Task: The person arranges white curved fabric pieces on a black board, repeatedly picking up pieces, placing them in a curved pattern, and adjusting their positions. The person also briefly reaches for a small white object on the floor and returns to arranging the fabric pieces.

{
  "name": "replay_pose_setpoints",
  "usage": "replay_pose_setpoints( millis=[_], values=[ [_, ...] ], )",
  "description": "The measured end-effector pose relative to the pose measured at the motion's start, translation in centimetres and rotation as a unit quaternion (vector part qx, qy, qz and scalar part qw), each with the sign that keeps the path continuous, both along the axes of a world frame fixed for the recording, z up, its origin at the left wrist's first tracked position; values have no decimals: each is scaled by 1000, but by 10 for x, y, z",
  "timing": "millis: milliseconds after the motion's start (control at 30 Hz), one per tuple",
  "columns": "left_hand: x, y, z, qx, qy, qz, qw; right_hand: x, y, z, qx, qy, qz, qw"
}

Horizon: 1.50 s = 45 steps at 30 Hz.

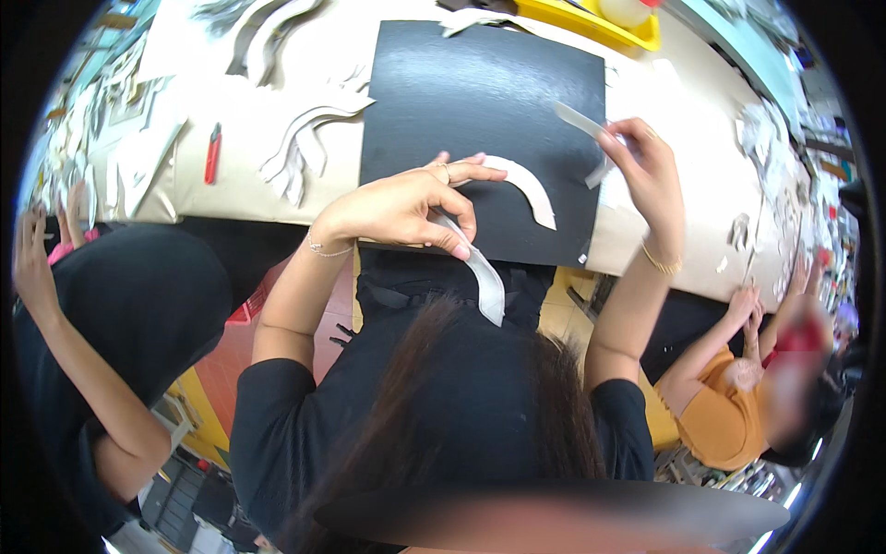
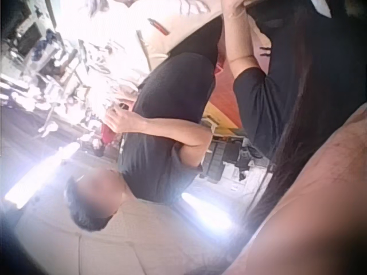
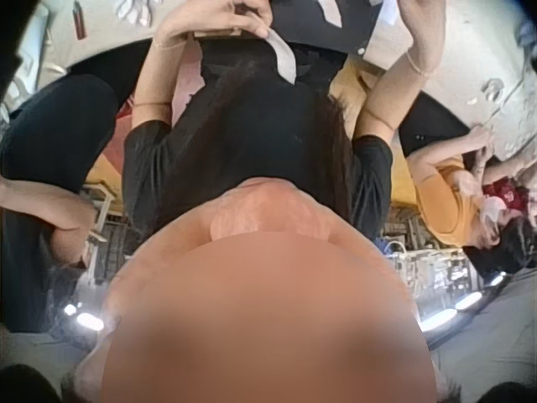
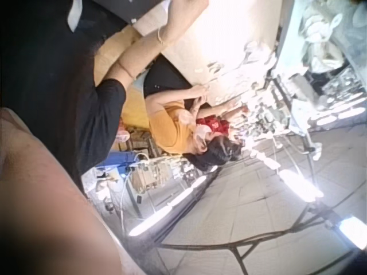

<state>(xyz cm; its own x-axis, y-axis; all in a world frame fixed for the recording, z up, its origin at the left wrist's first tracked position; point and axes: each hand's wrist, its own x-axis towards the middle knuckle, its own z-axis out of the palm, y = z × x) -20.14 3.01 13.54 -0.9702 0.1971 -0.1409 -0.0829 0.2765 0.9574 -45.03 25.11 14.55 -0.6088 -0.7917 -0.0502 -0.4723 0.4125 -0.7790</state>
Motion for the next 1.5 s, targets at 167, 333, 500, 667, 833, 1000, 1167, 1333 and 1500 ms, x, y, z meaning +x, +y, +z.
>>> replay_pose_setpoints(
  millis=[167, 333, 500, 667, 833, 1000, 1167, 1333, 1500],
  values=[
    [41, -44, 1, 74, 78, 268, 957, 14, 38, 19, -189, -169, -17, 967],
    [80, -95, -15, -377, -112, 568, 723, 16, 33, -8, -381, -280, 41, 880],
    [62, -43, -33, -487, 26, 475, 732, 33, 3, -22, -175, -315, 34, 932],
    [50, 69, -51, -443, 102, 275, 847, 51, -45, -32, 3, -303, 62, 951],
    [51, 83, -57, -486, 89, 280, 823, 62, -68, -33, 102, -210, 96, 968],
    [51, 84, -60, -497, 84, 274, 819, 64, -72, -31, 134, -187, 93, 969],
    [52, 83, -64, -490, 97, 276, 821, 63, -72, -33, 139, -177, 93, 970],
    [50, 84, -63, -491, 94, 279, 820, 64, -73, -34, 142, -166, 95, 971],
    [46, 85, -58, -499, 71, 274, 819, 64, -74, -37, 135, -157, 102, 973]
  ],
)
